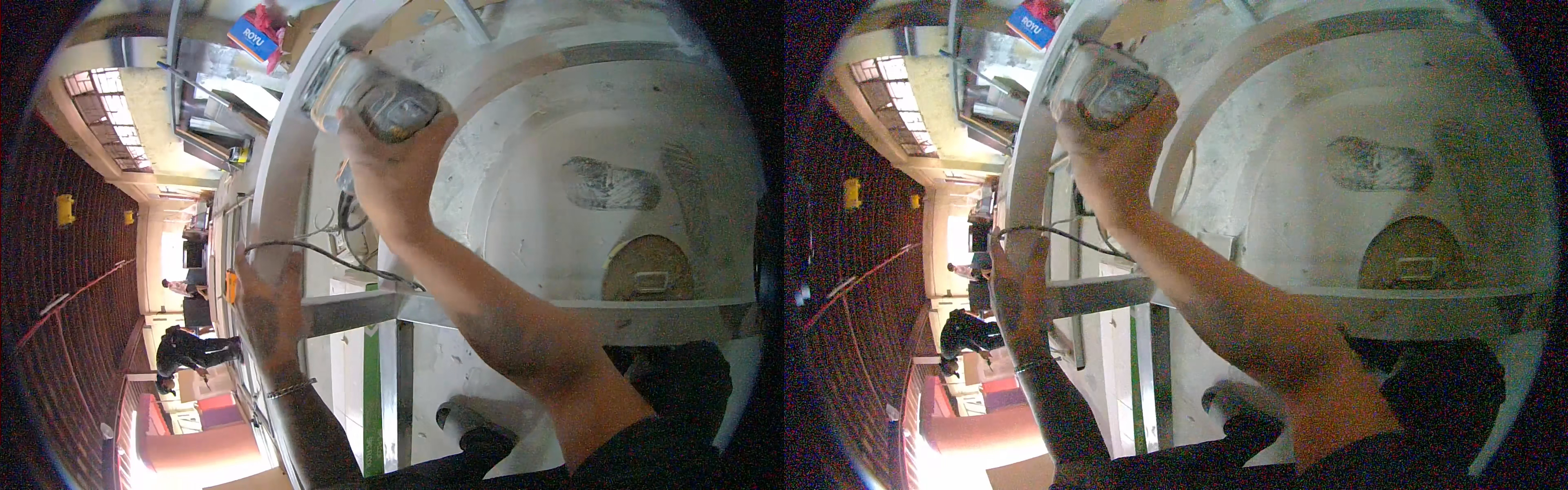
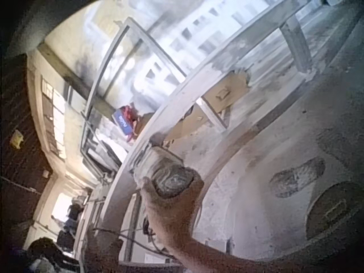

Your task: The person sands a curved frame structure using an electric palm sander.

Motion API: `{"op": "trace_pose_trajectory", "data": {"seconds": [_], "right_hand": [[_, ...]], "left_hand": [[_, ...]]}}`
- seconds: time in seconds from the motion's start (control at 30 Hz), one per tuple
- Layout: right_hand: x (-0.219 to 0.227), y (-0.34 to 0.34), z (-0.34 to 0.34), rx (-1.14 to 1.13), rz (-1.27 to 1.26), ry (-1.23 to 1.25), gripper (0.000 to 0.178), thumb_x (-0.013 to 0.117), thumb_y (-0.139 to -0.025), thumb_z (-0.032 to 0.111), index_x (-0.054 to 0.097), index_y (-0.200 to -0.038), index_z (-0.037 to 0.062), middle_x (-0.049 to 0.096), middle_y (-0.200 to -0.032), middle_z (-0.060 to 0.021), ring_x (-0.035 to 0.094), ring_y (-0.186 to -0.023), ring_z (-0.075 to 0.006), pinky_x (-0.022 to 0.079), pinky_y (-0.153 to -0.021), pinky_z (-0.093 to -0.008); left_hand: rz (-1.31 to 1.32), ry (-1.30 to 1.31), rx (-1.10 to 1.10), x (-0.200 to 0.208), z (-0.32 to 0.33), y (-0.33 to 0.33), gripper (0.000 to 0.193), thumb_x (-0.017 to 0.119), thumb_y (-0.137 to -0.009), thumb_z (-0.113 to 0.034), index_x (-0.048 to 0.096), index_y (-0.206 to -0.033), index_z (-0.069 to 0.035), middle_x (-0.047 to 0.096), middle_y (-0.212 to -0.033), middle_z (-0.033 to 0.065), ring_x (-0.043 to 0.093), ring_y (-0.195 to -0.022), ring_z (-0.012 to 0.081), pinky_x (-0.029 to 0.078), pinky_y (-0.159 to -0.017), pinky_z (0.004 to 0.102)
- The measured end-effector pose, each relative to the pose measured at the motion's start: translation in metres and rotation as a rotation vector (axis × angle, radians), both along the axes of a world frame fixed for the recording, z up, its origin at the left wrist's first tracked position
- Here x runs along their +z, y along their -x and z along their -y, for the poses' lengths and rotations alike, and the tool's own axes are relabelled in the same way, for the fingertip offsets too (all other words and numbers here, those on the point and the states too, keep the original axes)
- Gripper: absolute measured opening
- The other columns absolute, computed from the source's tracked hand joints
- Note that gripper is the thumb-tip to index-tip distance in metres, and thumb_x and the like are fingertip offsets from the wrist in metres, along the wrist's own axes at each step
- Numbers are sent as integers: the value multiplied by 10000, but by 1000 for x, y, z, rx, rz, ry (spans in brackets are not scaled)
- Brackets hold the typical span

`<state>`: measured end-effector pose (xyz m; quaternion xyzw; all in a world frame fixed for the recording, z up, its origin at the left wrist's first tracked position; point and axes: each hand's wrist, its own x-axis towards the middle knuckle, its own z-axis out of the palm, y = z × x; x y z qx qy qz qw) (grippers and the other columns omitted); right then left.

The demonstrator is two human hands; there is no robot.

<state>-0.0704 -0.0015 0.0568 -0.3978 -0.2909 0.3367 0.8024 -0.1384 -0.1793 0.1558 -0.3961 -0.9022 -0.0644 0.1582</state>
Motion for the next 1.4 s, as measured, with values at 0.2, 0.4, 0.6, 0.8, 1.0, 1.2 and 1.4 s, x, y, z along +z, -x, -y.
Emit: {"op": "trace_pose_trajectory", "data": {"seconds": [0.2, 0.4, 0.6, 0.8, 1.0, 1.2, 1.4], "right_hand": [[17, -10, 27, 523, -432, 160, 886, 903, -736, 295, 374, -1373, -17, 478, -1252, -235, 517, -1178, -389, 432, -1062, -504], [12, -14, -7, 306, -355, 109, 854, 909, -725, 287, 408, -1347, -15, 502, -1229, -238, 517, -1156, -404, 428, -1048, -513], [30, -40, -41, 216, -622, -29, 862, 920, -720, 242, 389, -1326, -64, 500, -1203, -246, 511, -1170, -392, 418, -1040, -531], [27, -55, -61, 42, -465, -35, 614, 807, -853, 28, 381, -1295, 4, 514, -1166, -127, 578, -1003, -197, 526, -866, -336], [24, -33, -52, 80, -425, -79, 753, 870, -812, 122, 321, -1287, -77, 487, -1202, -193, 590, -1060, -198, 585, -831, -326], [18, -51, -65, 47, -363, -7, 762, 877, -817, 143, 321, -1286, -84, 491, -1198, -187, 570, -1062, -215, 559, -885, -348], [19, -44, -65, -2, -425, -95, 681, 853, -838, 99, 358, -1285, -38, 506, -1171, -157, 570, -1036, -212, 536, -887, -356]], "left_hand": [[82, -43, -18, 5, 2, -9, 833, 745, -928, -495, 397, -1541, -51, 684, -1303, 262, 669, -1203, 399, 505, -1012, 492], [17, -36, -51, 1, 6, 2, 831, 760, -924, -498, 406, -1537, -62, 667, -1326, 277, 668, -1203, 414, 506, -1011, 498], [149, -86, -44, 7, 3, -6, 889, 792, -916, -421, 369, -1562, 19, 608, -1410, 313, 598, -1324, 429, 464, -1101, 470], [175, -71, -4, 10, -3, -17, 880, 787, -922, -402, 364, -1564, 26, 598, -1424, 308, 591, -1331, 428, 452, -1115, 471], [69, -15, 64, 11, -4, -16, 886, 778, -920, -395, 356, -1569, 37, 567, -1460, 319, 565, -1355, 452, 424, -1147, 469], [77, -31, 16, 9, -3, -19, 808, 769, -928, -397, 413, -1539, -6, 622, -1395, 297, 611, -1297, 440, 466, -1091, 480], [55, -36, -43, 9, -3, -17, 771, 765, -933, -401, 436, -1507, -7, 659, -1324, 298, 654, -1227, 441, 505, -1033, 488]]}}
